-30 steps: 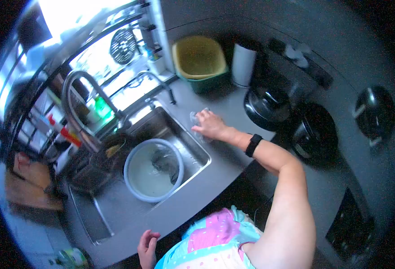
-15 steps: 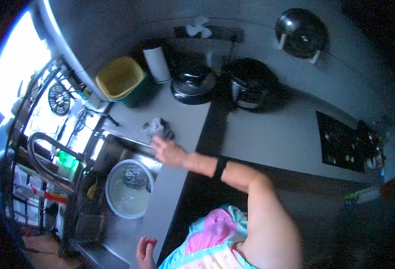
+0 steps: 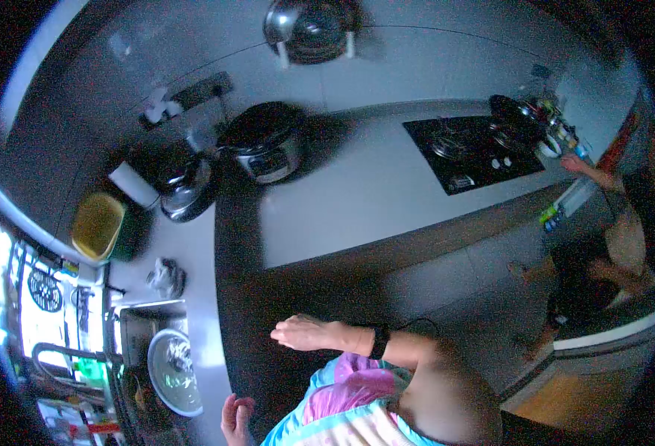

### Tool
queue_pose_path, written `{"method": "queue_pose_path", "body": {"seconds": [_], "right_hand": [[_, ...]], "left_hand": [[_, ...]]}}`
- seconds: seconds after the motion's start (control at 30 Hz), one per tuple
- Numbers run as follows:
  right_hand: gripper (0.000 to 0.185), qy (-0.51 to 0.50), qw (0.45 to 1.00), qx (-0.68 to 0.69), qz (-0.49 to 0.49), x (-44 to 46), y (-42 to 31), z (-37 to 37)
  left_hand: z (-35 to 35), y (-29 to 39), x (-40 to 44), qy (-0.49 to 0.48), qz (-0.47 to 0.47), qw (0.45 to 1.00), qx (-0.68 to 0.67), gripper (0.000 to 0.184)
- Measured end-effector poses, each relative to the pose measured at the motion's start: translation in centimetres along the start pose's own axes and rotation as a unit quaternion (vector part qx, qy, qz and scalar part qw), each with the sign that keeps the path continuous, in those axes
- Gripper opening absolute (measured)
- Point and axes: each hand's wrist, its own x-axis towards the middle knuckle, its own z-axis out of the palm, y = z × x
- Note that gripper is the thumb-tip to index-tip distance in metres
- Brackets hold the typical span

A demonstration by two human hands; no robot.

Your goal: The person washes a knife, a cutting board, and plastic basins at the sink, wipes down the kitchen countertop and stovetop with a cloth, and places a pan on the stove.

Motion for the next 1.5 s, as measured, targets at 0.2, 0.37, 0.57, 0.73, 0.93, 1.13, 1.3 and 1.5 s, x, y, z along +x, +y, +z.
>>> {"method": "queue_pose_path", "body": {"seconds": [0.2,0.37,0.57,0.73,0.93,1.13,1.3,1.5], "right_hand": [[0.014,0.010,0.991,-0.023,0.132,-12.4,5.2,-6.2],[0.016,-0.001,0.975,-0.059,0.212,-22.6,9.3,-9.4],[0.022,0.015,0.944,0.003,0.329,-30.0,10.6,-13.0],[0.022,0.090,0.957,0.021,0.276,-31.8,13.3,-10.5],[0.022,-0.029,0.970,0.036,0.238,-26.4,12.9,-13.2],[0.024,-0.090,0.982,0.025,0.165,-21.0,13.4,-13.4],[0.023,-0.108,0.982,0.025,0.152,-16.1,14.7,-11.9],[0.025,-0.092,0.981,0.021,0.169,-8.8,14.7,-11.3]], "left_hand": [[12.0,2.7,0.5,-0.066,-0.020,0.997,-0.029,0.034],[19.9,0.2,0.6,-0.137,-0.018,0.990,0.040,0.032],[27.3,0.4,1.9,-0.244,0.017,0.960,0.138,0.032],[28.5,1.0,3.8,-0.269,0.057,0.946,0.171,0.034],[23.9,1.6,6.0,-0.181,0.101,0.950,0.232,0.033],[12.9,2.7,12.5,-0.009,0.149,0.941,0.303,0.030],[2.9,3.7,22.8,0.159,0.109,0.931,0.309,0.036],[-3.7,2.0,35.9,0.225,0.112,0.844,0.474,0.058]]}}
